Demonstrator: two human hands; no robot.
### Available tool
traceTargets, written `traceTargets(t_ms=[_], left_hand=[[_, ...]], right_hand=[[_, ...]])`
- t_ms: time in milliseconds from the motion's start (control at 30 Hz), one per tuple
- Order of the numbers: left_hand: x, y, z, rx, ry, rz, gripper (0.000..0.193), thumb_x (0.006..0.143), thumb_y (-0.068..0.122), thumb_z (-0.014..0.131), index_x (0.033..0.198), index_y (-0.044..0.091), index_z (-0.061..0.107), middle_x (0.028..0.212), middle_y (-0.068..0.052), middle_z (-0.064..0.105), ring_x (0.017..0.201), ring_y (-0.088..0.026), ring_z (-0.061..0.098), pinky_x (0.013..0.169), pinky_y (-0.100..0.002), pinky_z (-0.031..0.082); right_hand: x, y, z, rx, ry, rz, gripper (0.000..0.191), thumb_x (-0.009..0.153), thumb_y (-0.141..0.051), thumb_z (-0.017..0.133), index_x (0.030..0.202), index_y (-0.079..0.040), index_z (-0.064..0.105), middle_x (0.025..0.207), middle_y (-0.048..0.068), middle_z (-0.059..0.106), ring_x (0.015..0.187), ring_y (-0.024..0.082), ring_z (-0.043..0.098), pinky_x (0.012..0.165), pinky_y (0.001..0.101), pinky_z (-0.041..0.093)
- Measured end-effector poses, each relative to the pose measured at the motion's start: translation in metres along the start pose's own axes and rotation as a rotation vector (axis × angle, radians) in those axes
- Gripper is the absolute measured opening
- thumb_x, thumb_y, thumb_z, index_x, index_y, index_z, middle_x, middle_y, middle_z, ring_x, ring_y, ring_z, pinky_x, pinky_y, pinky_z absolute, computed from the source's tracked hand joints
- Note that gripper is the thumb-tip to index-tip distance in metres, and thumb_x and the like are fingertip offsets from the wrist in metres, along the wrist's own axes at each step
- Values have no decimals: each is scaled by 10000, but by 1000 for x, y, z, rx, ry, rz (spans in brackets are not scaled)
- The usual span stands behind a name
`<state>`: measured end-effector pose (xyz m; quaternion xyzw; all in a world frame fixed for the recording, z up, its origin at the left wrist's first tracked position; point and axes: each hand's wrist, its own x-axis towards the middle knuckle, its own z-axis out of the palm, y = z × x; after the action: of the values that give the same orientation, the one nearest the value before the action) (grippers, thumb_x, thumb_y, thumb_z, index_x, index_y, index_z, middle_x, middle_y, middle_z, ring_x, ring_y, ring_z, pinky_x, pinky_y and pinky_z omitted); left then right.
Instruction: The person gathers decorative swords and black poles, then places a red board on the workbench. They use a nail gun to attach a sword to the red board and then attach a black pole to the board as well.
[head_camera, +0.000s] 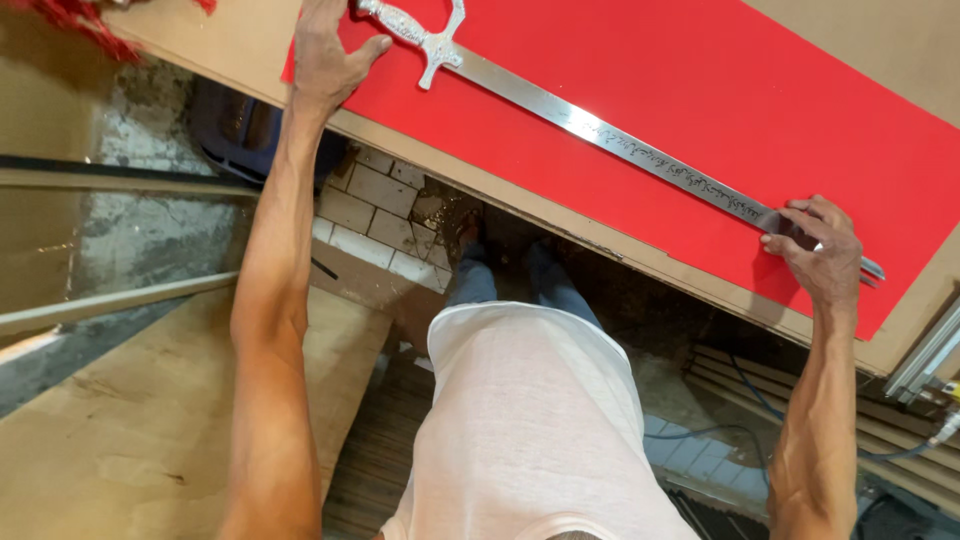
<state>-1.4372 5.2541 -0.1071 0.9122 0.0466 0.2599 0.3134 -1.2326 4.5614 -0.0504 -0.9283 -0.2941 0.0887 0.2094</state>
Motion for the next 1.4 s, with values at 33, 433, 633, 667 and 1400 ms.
traceTargets(t_ms=[33, 433, 633, 667, 1400], left_hand=[[3, 1, -1, 1, 17, 5, 587, 918, 89, 940, 1406, 3, 625, 1296, -197, 679, 1220, -374, 622, 1061, -447, 506], [8, 32, -4, 309, -236, 154, 936, 633, 495, 971, 1455, 182, 648, 1566, -47, 526, 1483, -294, 323, 1211, -594, 195], [0, 29, 10, 259, -259, 137, 787, 768, 497, 882, 1463, 204, 659, 1547, 2, 580, 1505, -234, 388, 1301, -492, 286], [-3, 26, 11, 231, -246, 136, 789, 767, 489, 881, 1462, 191, 657, 1534, -4, 584, 1496, -239, 400, 1300, -476, 305], [-37, 16, -7, 73, -315, 84, 722, 803, 251, 954, 1389, 5, 610, 1436, -133, 571, 1392, -345, 485, 1256, -450, 401]], right_hand=[[-1, 2, 1, 19, 4, 23, 454, 802, -252, 913, 1208, -114, 765, 1337, 76, 676, 1433, 293, 549, 1189, 424, 487], [-10, 22, 13, 16, 26, -8, 426, 795, -236, 899, 1183, -126, 765, 1321, 66, 682, 1380, 275, 560, 1183, 398, 512], [-11, 20, 12, -54, 27, -57, 363, 849, -261, 863, 1186, -167, 765, 1330, 45, 683, 1416, 271, 556, 1176, 374, 522], [-11, 18, 12, -134, 23, -94, 352, 855, -261, 869, 1180, -170, 771, 1326, 38, 690, 1415, 262, 560, 1165, 361, 527], [-80, 76, -31, 30, 336, 303, 741, 759, -275, 923, 1383, -1, 634, 1445, 207, 557, 1382, 387, 454, 1147, 501, 389]])
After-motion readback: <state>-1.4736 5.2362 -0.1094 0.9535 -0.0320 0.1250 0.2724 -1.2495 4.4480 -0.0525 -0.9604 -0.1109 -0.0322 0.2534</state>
